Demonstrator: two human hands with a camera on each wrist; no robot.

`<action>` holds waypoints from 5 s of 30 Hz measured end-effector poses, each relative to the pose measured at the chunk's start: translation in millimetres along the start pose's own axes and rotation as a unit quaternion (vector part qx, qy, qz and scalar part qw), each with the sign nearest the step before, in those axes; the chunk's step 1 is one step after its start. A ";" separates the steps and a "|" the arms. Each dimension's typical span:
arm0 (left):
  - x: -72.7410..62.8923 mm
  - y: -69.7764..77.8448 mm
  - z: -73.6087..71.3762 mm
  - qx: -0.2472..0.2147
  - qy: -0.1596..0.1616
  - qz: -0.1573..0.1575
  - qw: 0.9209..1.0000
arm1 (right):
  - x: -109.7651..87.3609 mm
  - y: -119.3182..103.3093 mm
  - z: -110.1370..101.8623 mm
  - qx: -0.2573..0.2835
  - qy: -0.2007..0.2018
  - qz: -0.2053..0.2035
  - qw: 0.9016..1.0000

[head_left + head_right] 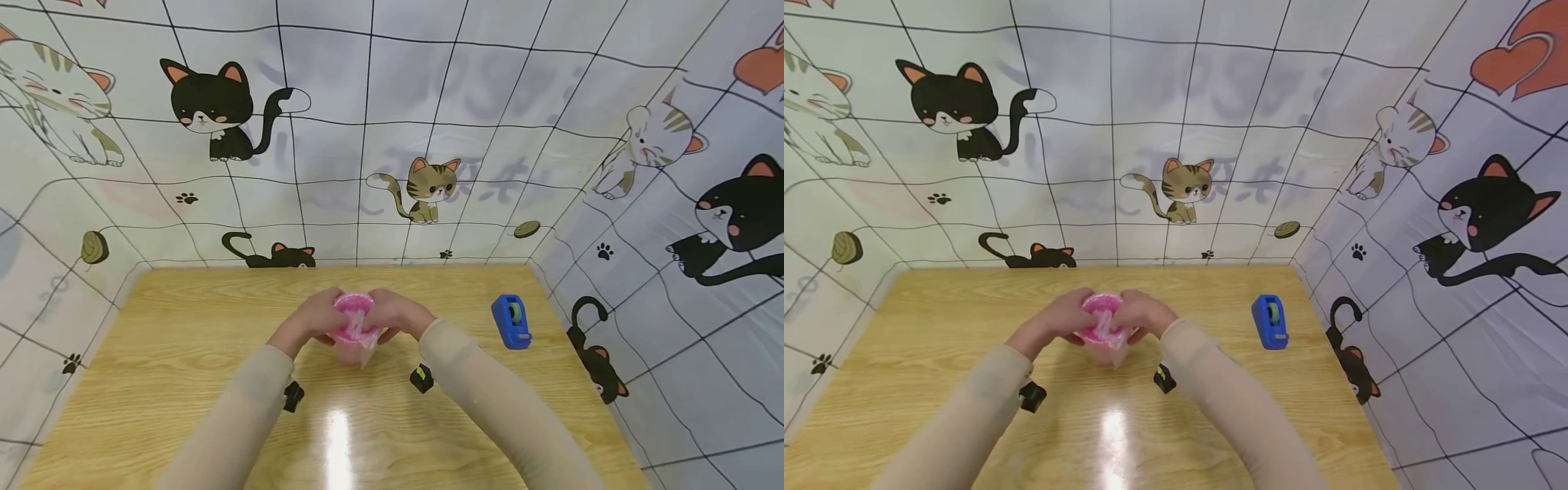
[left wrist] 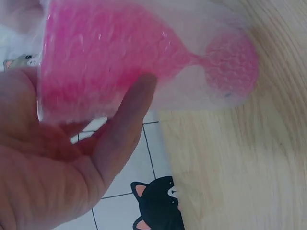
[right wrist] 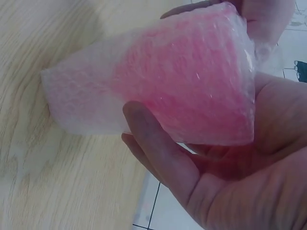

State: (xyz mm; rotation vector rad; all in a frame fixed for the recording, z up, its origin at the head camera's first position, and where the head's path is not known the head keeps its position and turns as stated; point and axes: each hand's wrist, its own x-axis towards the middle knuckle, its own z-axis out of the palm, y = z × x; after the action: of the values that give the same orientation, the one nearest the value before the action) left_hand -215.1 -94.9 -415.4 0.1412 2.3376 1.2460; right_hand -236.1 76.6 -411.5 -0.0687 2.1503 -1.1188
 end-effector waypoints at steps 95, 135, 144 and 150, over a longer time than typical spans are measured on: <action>2.8 19.4 18.5 0.200 0.074 -0.063 0.975 | -17.2 2.6 -5.1 -0.081 0.036 0.029 0.996; 5.1 22.3 15.2 0.320 0.101 0.007 0.942 | -15.0 -9.2 -0.1 -0.190 0.052 0.002 0.980; 9.5 19.9 10.6 0.328 0.077 0.032 0.941 | -8.7 -10.7 13.5 -0.278 0.128 0.021 0.952; 13.0 20.5 7.1 0.334 0.071 0.034 0.939 | -6.1 -13.8 23.1 -0.338 0.179 0.031 0.924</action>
State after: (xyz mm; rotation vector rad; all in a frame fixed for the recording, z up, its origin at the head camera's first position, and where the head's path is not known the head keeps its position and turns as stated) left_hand -225.9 -73.7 -407.1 0.3647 2.8136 0.4476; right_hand -221.2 54.0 -406.7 -0.1124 2.7595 -0.3181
